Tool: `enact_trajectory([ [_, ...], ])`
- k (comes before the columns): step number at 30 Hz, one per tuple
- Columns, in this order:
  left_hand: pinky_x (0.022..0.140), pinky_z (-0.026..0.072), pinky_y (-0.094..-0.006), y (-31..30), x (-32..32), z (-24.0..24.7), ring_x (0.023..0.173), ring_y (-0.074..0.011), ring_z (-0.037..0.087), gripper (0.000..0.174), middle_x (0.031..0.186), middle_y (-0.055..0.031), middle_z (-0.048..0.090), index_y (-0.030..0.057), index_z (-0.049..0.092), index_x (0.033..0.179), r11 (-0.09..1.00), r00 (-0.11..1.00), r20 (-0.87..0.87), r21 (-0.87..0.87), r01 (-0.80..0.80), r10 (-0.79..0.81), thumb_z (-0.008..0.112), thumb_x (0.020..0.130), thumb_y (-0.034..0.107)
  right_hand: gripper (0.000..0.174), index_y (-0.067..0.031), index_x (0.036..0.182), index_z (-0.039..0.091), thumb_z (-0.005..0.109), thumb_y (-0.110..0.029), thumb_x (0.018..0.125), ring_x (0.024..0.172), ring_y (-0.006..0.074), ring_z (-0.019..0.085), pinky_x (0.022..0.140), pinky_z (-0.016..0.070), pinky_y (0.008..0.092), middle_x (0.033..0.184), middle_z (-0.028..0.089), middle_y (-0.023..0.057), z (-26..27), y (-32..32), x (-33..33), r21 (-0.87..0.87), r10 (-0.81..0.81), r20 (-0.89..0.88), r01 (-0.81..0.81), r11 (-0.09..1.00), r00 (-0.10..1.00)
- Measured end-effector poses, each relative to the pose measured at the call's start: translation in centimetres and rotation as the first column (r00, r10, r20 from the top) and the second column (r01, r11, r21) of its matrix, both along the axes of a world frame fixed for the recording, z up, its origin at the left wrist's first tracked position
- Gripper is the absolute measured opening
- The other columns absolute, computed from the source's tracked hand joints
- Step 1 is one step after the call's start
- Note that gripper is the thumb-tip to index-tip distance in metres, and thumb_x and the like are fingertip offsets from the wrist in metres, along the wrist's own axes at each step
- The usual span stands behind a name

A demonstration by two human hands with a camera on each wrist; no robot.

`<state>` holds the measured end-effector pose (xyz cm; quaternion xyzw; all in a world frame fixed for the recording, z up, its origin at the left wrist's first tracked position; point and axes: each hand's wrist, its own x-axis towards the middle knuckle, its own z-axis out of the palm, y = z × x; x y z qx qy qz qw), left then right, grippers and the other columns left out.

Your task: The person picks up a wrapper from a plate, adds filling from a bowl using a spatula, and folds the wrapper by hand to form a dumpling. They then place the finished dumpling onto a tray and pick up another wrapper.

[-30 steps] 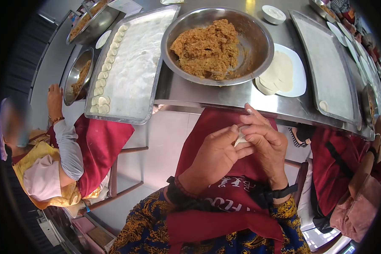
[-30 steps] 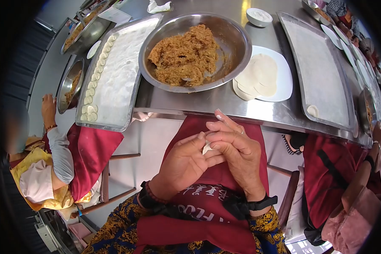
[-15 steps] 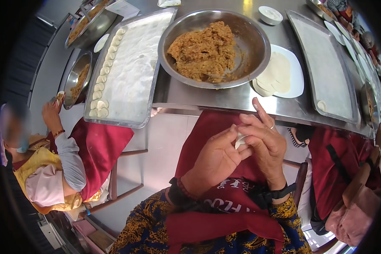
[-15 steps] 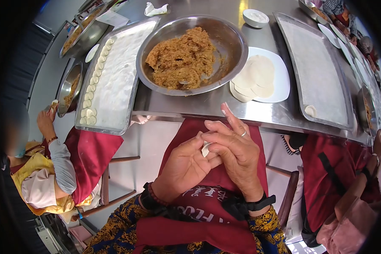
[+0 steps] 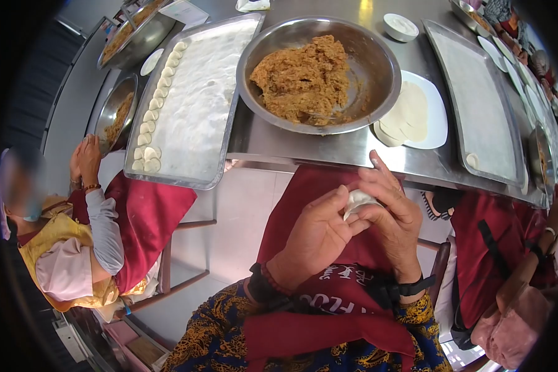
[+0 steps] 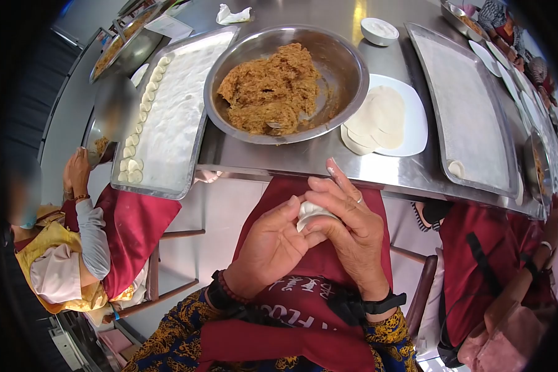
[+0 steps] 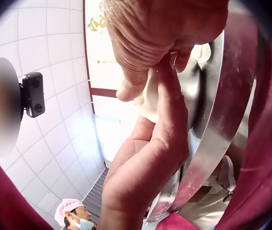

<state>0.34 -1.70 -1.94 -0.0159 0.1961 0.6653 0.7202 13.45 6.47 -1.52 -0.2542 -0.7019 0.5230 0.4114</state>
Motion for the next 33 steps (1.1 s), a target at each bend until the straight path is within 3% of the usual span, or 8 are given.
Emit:
enact_trajectory([
  [4,0.106,0.0409,-0.0421,-0.1,0.3,-0.4,0.116,-0.0184,0.055,0.029,0.122,-0.0066,0.058,0.0033,0.057,0.12,0.999,0.999,0.004,-0.02,-0.033,0.033,0.042,0.106,0.023,0.017,-0.0071,0.097,0.074,0.074,-0.013,0.081,0.134,0.0326,0.048,0.108,0.0367,0.0422,0.116,0.07,0.0081,-0.7,0.1,0.2,-0.05,0.058,-0.018,-0.059,0.997,0.998],
  [6,0.114,0.0355,-0.0473,0.0,0.1,-0.4,0.122,-0.0206,0.052,0.033,0.129,-0.0092,0.054,0.0021,0.048,0.129,1.0,1.0,0.016,0.004,0.002,-0.002,0.04,0.106,0.024,0.015,-0.0072,0.095,0.074,0.074,-0.013,0.081,0.133,0.0327,0.049,0.108,0.0365,0.0426,0.115,0.07,0.0079,-0.8,0.0,0.2,-0.05,0.05,-0.021,-0.051,0.997,0.999],
  [14,0.109,0.0373,-0.0446,0.3,-1.0,1.2,0.122,-0.0246,0.052,0.048,0.128,-0.013,0.054,-0.0008,0.045,0.132,0.998,0.996,-0.067,-0.002,0.055,-0.055,0.03,0.107,0.037,0.022,-0.0089,0.1,0.073,0.076,-0.014,0.079,0.138,0.0326,0.043,0.108,0.0359,0.0436,0.123,0.067,0.0093,0.4,0.0,-0.1,-0.071,0.037,0.101,-0.03,0.997,0.994],
  [22,0.1,0.0429,-0.0443,-0.5,-1.5,-0.1,0.114,-0.0243,0.056,0.049,0.124,-0.0106,0.056,0.0063,0.05,0.127,0.994,0.993,-0.039,-0.007,0.11,-0.11,0.03,0.106,0.045,0.018,-0.0111,0.093,0.071,0.075,-0.013,0.075,0.136,0.0363,0.044,0.101,0.0398,0.0449,0.128,0.063,0.01,2.2,0.5,0.0,0.287,0.16,0.502,-0.338,0.897,0.85],
  [25,0.098,0.0437,-0.0404,-0.9,-1.1,-0.9,0.111,-0.02,0.056,0.047,0.119,-0.0066,0.058,0.0091,0.052,0.125,0.988,0.988,-0.011,-0.01,0.152,-0.152,0.031,0.106,0.046,0.012,-0.0106,0.086,0.07,0.073,-0.01,0.075,0.134,0.0368,0.046,0.1,0.0404,0.045,0.128,0.063,0.0109,2.6,0.2,-0.1,0.355,0.145,0.503,-0.357,0.864,0.852],
  [29,0.085,0.0459,-0.0305,-1.0,-0.8,-3.4,0.096,-0.01,0.055,0.045,0.108,-0.0014,0.058,0.0128,0.055,0.12,0.978,0.899,-0.388,-0.046,0.201,-0.203,0.032,0.105,0.049,0.005,-0.0068,0.077,0.065,0.069,-0.005,0.075,0.131,0.0387,0.049,0.099,0.0417,0.0448,0.128,0.062,0.0123,1.8,0.0,-0.5,0.369,0.153,0.515,-0.38,0.849,0.843],
  [31,0.072,0.0441,-0.0274,-0.9,-1.4,-2.8,0.09,-0.0083,0.054,0.042,0.104,0.0004,0.057,0.0142,0.056,0.118,0.971,0.924,-0.319,0.041,0.237,-0.212,0.035,0.105,0.048,0.005,-0.005,0.076,0.064,0.068,-0.008,0.076,0.131,0.0416,0.047,0.105,0.0376,0.0452,0.129,0.061,0.0152,1.4,0.0,-0.6,0.303,0.181,0.522,-0.379,0.875,0.834],
  [33,0.064,0.0408,-0.0256,-0.4,-0.8,-1.9,0.085,-0.0087,0.053,0.038,0.1,0.0014,0.056,0.0143,0.056,0.116,0.992,0.993,-0.014,-0.052,0.114,-0.115,0.039,0.104,0.046,0.004,-0.0033,0.078,0.065,0.067,-0.006,0.076,0.132,0.0403,0.047,0.106,0.0374,0.0447,0.129,0.061,0.0164,3.0,-0.7,-1.2,0.262,0.21,0.487,-0.371,0.891,0.848],
])
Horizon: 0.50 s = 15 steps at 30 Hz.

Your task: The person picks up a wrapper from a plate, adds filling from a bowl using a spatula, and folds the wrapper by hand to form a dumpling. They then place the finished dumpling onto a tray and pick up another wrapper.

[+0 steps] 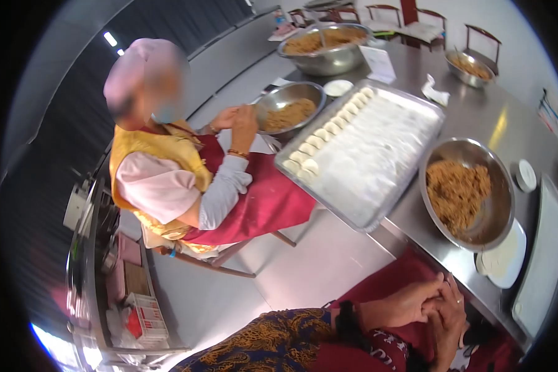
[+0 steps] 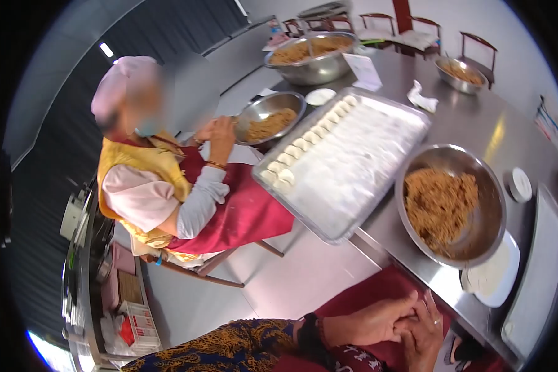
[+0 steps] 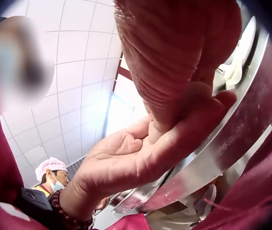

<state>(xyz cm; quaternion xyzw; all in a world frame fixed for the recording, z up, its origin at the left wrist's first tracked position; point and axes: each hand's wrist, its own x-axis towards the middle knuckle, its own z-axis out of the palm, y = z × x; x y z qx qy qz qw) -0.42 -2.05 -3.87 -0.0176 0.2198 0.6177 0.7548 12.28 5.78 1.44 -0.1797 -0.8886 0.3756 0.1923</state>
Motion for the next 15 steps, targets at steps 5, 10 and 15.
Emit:
enact_trajectory([
  [5,0.074,0.0465,-0.0268,0.0,-0.9,-0.5,0.09,-0.0096,0.055,0.045,0.104,-0.0001,0.057,0.0132,0.054,0.118,0.982,0.996,0.09,0.191,-0.014,-0.003,0.044,0.101,0.053,0.022,0.0051,0.095,0.068,0.06,0.0,0.075,0.128,0.0284,0.051,0.1,0.0456,0.0385,0.138,0.054,0.0225,-1.9,0.4,1.0,-0.549,-0.202,-0.112,0.109,0.829,0.973],
  [10,0.092,0.0468,-0.0327,0.1,-1.3,1.3,0.096,-0.0115,0.056,0.047,0.104,0.0007,0.057,0.014,0.053,0.117,0.984,0.996,0.02,0.159,0.081,-0.085,0.041,0.101,0.056,0.018,0.007,0.101,0.068,0.055,0.005,0.089,0.099,0.022,0.065,0.086,0.0504,0.0294,0.113,0.067,0.0176,1.5,-1.0,0.4,-0.394,-0.243,-0.138,0.172,0.903,0.96],
  [15,0.094,0.0453,-0.0333,0.0,-0.8,2.0,0.097,-0.012,0.056,0.049,0.103,0.0006,0.057,0.0132,0.052,0.117,0.987,0.996,0.003,0.138,0.085,-0.087,0.04,0.1,0.058,0.017,0.0077,0.099,0.067,0.053,0.005,0.09,0.104,0.0256,0.063,0.091,0.0489,0.032,0.115,0.067,0.0183,1.6,-1.5,0.6,-0.451,-0.277,-0.19,0.167,0.877,0.942],
])
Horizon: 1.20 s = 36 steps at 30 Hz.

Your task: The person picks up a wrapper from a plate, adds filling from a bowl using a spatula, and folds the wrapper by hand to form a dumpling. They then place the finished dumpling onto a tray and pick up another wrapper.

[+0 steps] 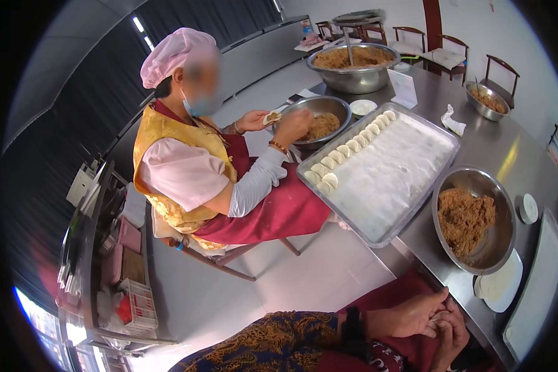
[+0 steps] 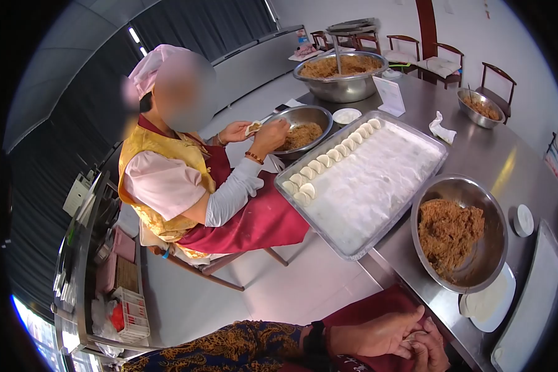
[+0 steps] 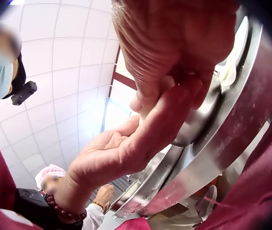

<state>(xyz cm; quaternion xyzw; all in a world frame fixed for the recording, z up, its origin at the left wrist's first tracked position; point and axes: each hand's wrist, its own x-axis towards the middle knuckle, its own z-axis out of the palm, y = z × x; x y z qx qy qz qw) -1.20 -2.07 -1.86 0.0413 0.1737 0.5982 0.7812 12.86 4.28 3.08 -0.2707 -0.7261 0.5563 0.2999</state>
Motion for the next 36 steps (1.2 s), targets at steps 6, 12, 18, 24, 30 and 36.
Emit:
enact_trajectory([
  [6,0.096,0.0452,-0.0349,1.1,0.2,-1.3,0.103,-0.014,0.056,0.053,0.11,-0.0018,0.057,0.0097,0.051,0.12,0.994,0.997,0.08,0.113,-0.01,0.001,0.035,0.102,0.057,0.021,0.0079,0.105,0.067,0.052,0.003,0.091,0.105,0.0249,0.062,0.09,0.0489,0.0322,0.111,0.067,0.0161,-0.9,0.8,0.3,0.006,-0.001,0.031,0.001,1.0,1.0],
  [12,0.101,0.0441,-0.0371,3.0,-0.5,1.5,0.113,-0.0152,0.054,0.056,0.119,-0.0033,0.056,0.007,0.048,0.124,0.98,0.995,0.073,0.191,0.055,-0.07,0.029,0.104,0.055,0.033,0.0096,0.127,0.058,0.051,-0.009,0.1,0.095,0.0182,0.063,0.086,0.0502,0.029,0.115,0.066,0.0145,-1.9,2.4,1.2,0.143,-0.092,0.009,0.089,0.986,0.996],
  [18,0.09,0.047,-0.038,4.8,1.5,3.1,0.096,-0.0127,0.055,0.051,0.101,0.0,0.056,0.0124,0.052,0.114,0.994,0.938,0.338,0.101,0.045,-0.077,0.036,0.101,0.059,0.042,0.0091,0.131,0.055,0.048,-0.02,0.102,0.09,0.0199,0.064,0.08,0.0518,0.0293,0.112,0.066,0.0157,-2.4,3.2,2.8,0.26,-0.126,-0.045,0.134,0.956,0.991],
  [24,0.088,0.0473,-0.0357,5.0,3.2,0.9,0.097,-0.0117,0.055,0.047,0.103,0.0006,0.057,0.0121,0.053,0.117,0.995,0.945,0.327,0.098,-0.021,-0.012,0.039,0.102,0.054,0.041,0.0096,0.132,0.053,0.055,-0.002,0.093,0.097,0.0267,0.063,0.081,0.0545,0.0337,0.117,0.063,0.0218,0.2,2.1,1.9,0.175,-0.287,-0.037,0.289,0.941,0.957],
  [30,0.087,0.0477,-0.033,4.6,3.6,-0.8,0.097,-0.0104,0.056,0.044,0.106,0.0014,0.059,0.0118,0.054,0.12,0.991,0.953,0.295,0.091,-0.101,0.07,0.041,0.102,0.049,0.029,0.0148,0.116,0.061,0.055,0.009,0.089,0.104,0.0335,0.062,0.083,0.0562,0.0381,0.126,0.059,0.0283,-2.3,3.5,2.4,0.393,-0.213,-0.175,0.267,0.88,0.961],
  [36,0.087,0.0488,-0.0319,5.3,5.0,-2.1,0.101,-0.0108,0.057,0.038,0.11,0.0006,0.06,0.0119,0.055,0.123,0.99,0.943,0.316,0.057,-0.129,0.105,0.047,0.102,0.043,0.027,0.0074,0.101,0.067,0.055,-0.004,0.079,0.127,0.0281,0.052,0.098,0.0469,0.0368,0.14,0.051,0.0232,-6.4,4.8,4.3,-0.143,-0.312,-0.195,0.288,0.947,0.93],
])
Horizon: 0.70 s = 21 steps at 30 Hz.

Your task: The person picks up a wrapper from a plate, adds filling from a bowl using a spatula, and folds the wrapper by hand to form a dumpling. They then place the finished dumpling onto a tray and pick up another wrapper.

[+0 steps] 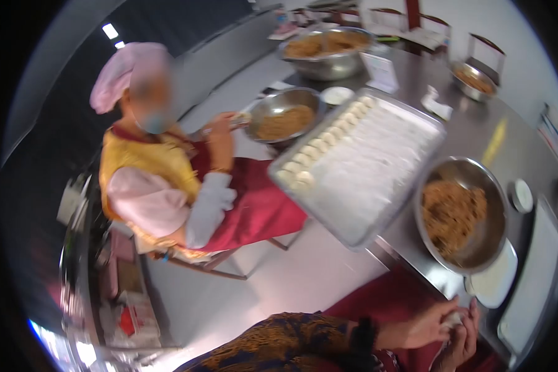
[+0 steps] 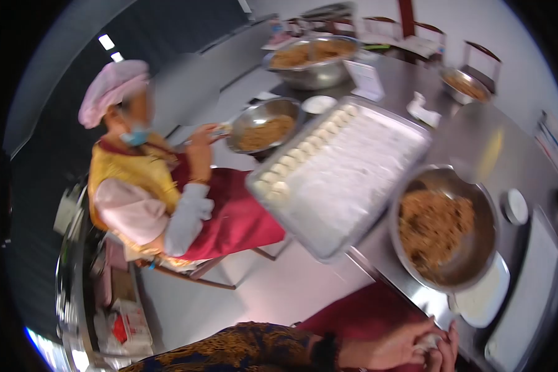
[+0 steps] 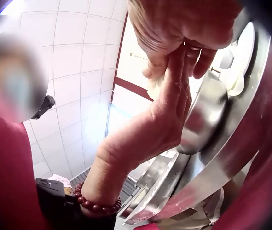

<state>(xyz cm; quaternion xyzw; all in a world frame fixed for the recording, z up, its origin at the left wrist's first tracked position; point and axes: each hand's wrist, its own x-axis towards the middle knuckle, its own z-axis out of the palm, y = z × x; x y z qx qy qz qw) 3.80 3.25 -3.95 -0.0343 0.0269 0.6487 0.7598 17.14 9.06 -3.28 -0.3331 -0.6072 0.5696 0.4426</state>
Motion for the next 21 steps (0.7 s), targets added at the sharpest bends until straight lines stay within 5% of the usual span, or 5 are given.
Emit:
enact_trajectory([
  [2,0.096,0.0468,-0.0364,-0.7,-0.8,-0.5,0.109,-0.0154,0.057,0.037,0.116,-0.004,0.06,0.0101,0.055,0.123,0.999,0.999,0.038,-0.039,-0.023,0.024,0.045,0.103,0.04,0.035,0.0084,0.108,0.067,0.051,-0.003,0.079,0.127,0.0313,0.051,0.101,0.0459,0.0381,0.139,0.052,0.0241,3.5,-0.8,-1.5,0.193,-0.039,0.27,-0.014,0.981,0.962],
  [3,0.104,0.044,-0.0398,-0.8,-1.4,0.1,0.115,-0.0187,0.056,0.04,0.12,-0.0072,0.06,0.0079,0.055,0.123,1.0,0.999,0.05,-0.03,-0.003,0.004,0.039,0.105,0.039,0.03,0.004,0.106,0.069,0.059,-0.001,0.078,0.128,0.0335,0.051,0.108,0.0377,0.044,0.13,0.059,0.0253,5.0,-1.6,-2.2,0.057,-0.054,0.144,0.046,0.997,0.988],
  [8,0.107,0.0426,-0.0411,-0.6,-3.1,4.0,0.117,-0.0234,0.056,0.048,0.124,-0.0129,0.061,-0.003,0.055,0.125,0.985,0.991,-0.076,-0.141,0.098,-0.11,0.038,0.105,0.037,0.024,0.005,0.102,0.071,0.072,0.004,0.078,0.108,0.0229,0.06,0.099,0.046,0.0338,0.125,0.062,0.0178,5.3,-2.7,-1.7,-0.054,-0.12,0.014,0.121,0.991,0.993],
  [15,0.11,0.0379,-0.0463,-0.3,-3.6,3.8,0.122,-0.0253,0.054,0.044,0.128,-0.0135,0.059,-0.0019,0.055,0.126,0.941,0.964,-0.097,-0.264,0.213,-0.246,0.038,0.106,0.033,0.021,0.0021,0.106,0.072,0.062,0.006,0.088,0.12,0.024,0.059,0.1,0.048,0.0307,0.134,0.057,0.0197,5.1,-2.6,-1.4,-0.189,-0.093,-0.018,0.088,0.978,0.996],
  [21,0.111,0.0367,-0.0496,0.3,-4.0,3.0,0.13,-0.0384,0.047,0.049,0.132,-0.0216,0.055,-0.0075,0.051,0.129,0.95,0.929,-0.268,-0.251,0.189,-0.255,0.039,0.105,0.034,0.054,-0.0031,0.137,0.052,0.07,-0.002,0.086,0.105,0.0119,0.062,0.092,0.0498,0.0258,0.121,0.065,0.0072,6.8,-2.1,-0.8,-0.158,-0.024,0.239,0.063,0.985,0.971],
])
